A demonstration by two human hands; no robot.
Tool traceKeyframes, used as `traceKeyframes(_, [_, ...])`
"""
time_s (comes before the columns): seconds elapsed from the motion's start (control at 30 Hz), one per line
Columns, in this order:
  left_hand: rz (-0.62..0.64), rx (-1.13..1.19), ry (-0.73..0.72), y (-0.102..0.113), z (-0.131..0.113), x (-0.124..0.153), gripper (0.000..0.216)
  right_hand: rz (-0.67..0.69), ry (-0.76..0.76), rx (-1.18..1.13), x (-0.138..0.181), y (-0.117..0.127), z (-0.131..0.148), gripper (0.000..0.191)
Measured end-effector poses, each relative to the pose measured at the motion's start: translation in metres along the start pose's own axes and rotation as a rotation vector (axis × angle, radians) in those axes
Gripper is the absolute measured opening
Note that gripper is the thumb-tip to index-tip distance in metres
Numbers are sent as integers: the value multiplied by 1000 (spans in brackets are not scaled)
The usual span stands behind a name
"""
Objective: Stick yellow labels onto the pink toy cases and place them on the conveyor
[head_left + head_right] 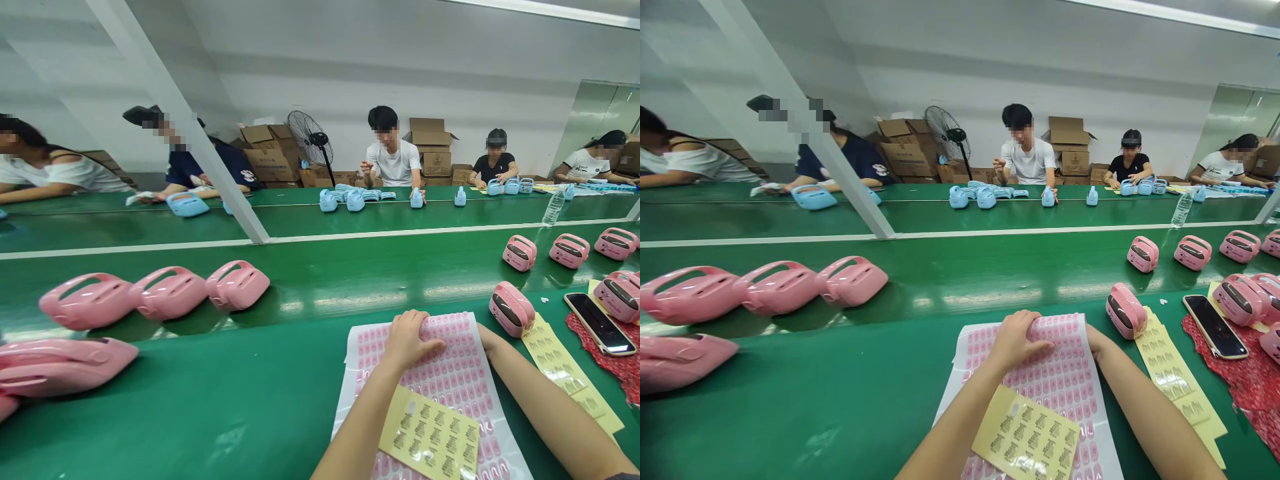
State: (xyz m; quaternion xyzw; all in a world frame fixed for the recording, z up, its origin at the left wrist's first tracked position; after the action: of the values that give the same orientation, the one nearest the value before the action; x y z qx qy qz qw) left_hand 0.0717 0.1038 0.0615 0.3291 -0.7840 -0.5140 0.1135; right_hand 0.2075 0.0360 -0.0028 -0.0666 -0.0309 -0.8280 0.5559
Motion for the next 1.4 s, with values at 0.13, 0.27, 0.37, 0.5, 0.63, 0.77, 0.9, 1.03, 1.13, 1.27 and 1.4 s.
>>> traceKeyframes(0.13, [-20, -7, 28, -8, 0, -3, 52, -111, 49, 95, 4, 23, 10, 15])
traceKeyframes(0.27, [-31, -16, 45, -10, 4, -7, 43, -269, 167, 162, 9, 44, 19, 4])
traceKeyframes(0.37, [-34, -25, 63, -10, 8, -8, 37, -297, 202, 160, 7, 47, 21, 24])
traceKeyframes(0.5, [-16, -26, 85, -14, 10, -11, 31, -99, 161, 133, -2, 31, 17, 45])
traceKeyframes(0.63, [16, -11, 90, -13, 12, -12, 30, -57, 156, 166, -5, 19, 11, 29])
traceKeyframes(0.77, [20, -6, 96, 7, 33, -4, 58, -130, 154, 138, -6, 20, 4, 29])
traceKeyframes(0.9, [32, -15, 153, 27, 65, 9, 42, -184, 144, 105, -7, 25, -2, 36])
traceKeyframes(1.03, [51, 14, 164, 28, 75, 12, 29, -225, 155, 93, -5, 27, -3, 38])
traceKeyframes(1.13, [57, 40, 207, 22, 76, 9, 25, -261, 165, 93, -3, 29, -2, 38])
traceKeyframes(1.27, [73, 81, 277, 18, 79, 2, 17, -292, 172, 95, -2, 31, -2, 38])
traceKeyframes(1.4, [103, 118, 282, 21, 82, -2, 16, -304, 172, 98, -5, 33, -3, 37])
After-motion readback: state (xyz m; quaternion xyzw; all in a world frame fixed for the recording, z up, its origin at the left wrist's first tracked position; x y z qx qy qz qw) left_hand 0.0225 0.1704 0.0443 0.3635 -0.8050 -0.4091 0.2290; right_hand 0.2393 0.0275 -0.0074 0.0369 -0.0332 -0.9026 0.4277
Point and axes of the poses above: each hand's wrist, its own x-axis away from the middle knuckle, its own y-axis out of the back of the hand, z = x × y, the point moved 6 cm from there along -x, towards the middle knuckle, and after that the axes turned 5 degrees about x, right-handed, at the moved point
